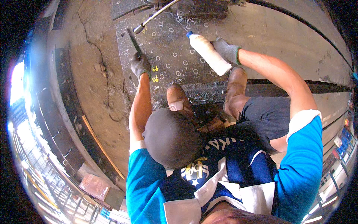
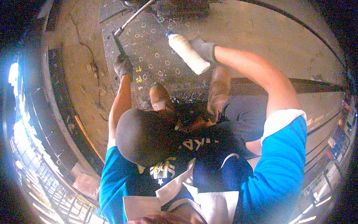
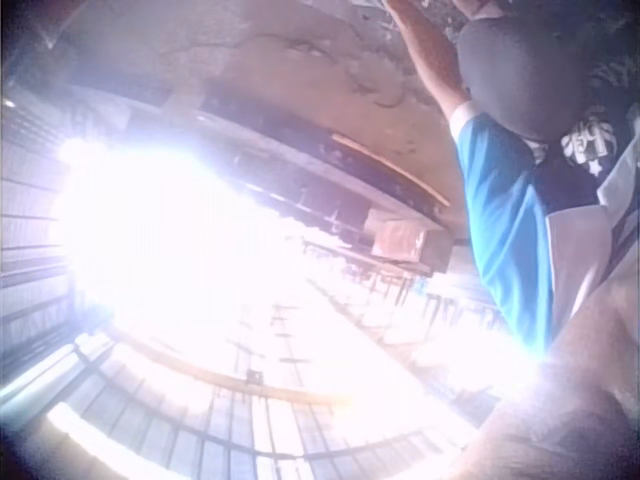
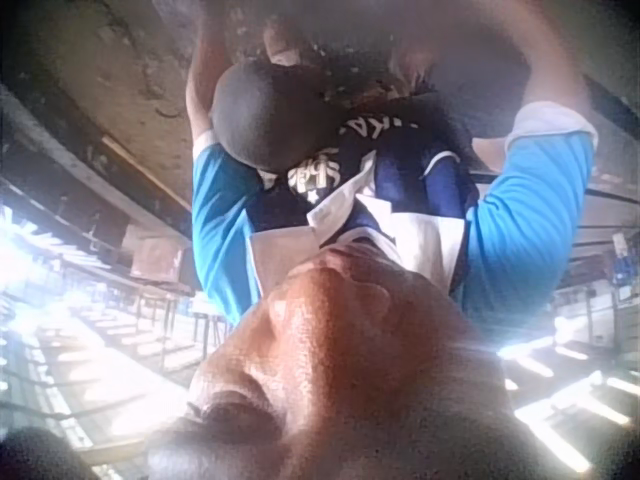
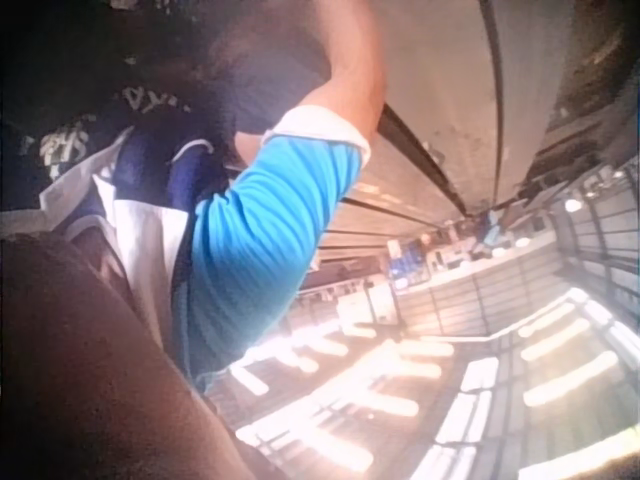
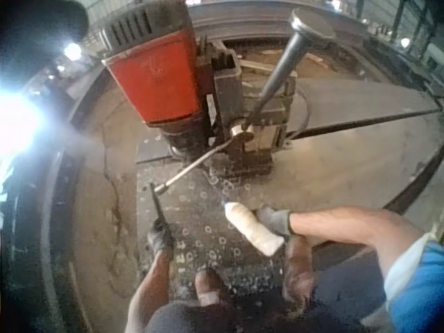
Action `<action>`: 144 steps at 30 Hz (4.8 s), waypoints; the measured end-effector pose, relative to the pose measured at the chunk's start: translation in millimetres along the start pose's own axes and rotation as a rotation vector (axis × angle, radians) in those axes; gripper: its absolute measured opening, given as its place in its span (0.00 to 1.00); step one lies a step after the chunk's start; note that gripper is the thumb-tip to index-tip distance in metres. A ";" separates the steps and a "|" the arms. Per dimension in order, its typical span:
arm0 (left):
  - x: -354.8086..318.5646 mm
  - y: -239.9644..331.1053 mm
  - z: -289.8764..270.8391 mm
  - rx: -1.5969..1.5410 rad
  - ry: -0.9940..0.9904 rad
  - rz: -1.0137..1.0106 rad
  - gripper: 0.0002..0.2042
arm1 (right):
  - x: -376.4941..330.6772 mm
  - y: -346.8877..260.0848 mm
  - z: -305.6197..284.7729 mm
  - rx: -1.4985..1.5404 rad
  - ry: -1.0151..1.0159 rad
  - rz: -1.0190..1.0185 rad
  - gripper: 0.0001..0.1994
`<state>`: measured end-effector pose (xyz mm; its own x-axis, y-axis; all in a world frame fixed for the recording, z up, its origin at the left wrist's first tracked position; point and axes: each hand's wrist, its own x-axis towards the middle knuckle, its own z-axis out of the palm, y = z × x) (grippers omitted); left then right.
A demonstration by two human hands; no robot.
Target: The person sits on the floor and operates a red drill press to drill holes into a metal plate. They repeatedly position the plate under the drill, apply a liquid from a bottle, and lower the drill to create holes. The person adjusts the plate and the machine handle throughout the process.
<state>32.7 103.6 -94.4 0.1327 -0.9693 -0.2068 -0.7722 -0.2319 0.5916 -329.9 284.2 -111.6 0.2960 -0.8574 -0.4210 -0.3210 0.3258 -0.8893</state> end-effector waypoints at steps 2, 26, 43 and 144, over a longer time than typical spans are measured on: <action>-3.0 47.6 32.1 0.132 -0.060 0.280 0.16 | -13.5 28.2 -11.0 0.138 0.134 0.077 0.13; -87.2 -38.1 -47.0 0.467 -0.417 0.313 0.28 | 10.5 36.1 -14.6 0.673 0.144 0.181 0.08; 26.5 186.9 -43.3 0.552 -0.425 0.717 0.36 | -40.4 -59.1 -5.0 0.827 0.090 0.142 0.28; 56.7 153.7 37.4 0.319 -0.547 0.554 0.20 | -45.3 -47.0 -16.5 0.046 0.095 0.191 0.19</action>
<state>-101.6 16.0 -44.4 -0.5737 -0.7412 -0.3486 -0.7866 0.3798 0.4868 -343.1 301.1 -47.8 0.1473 -0.8110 -0.5662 -0.3211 0.5023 -0.8029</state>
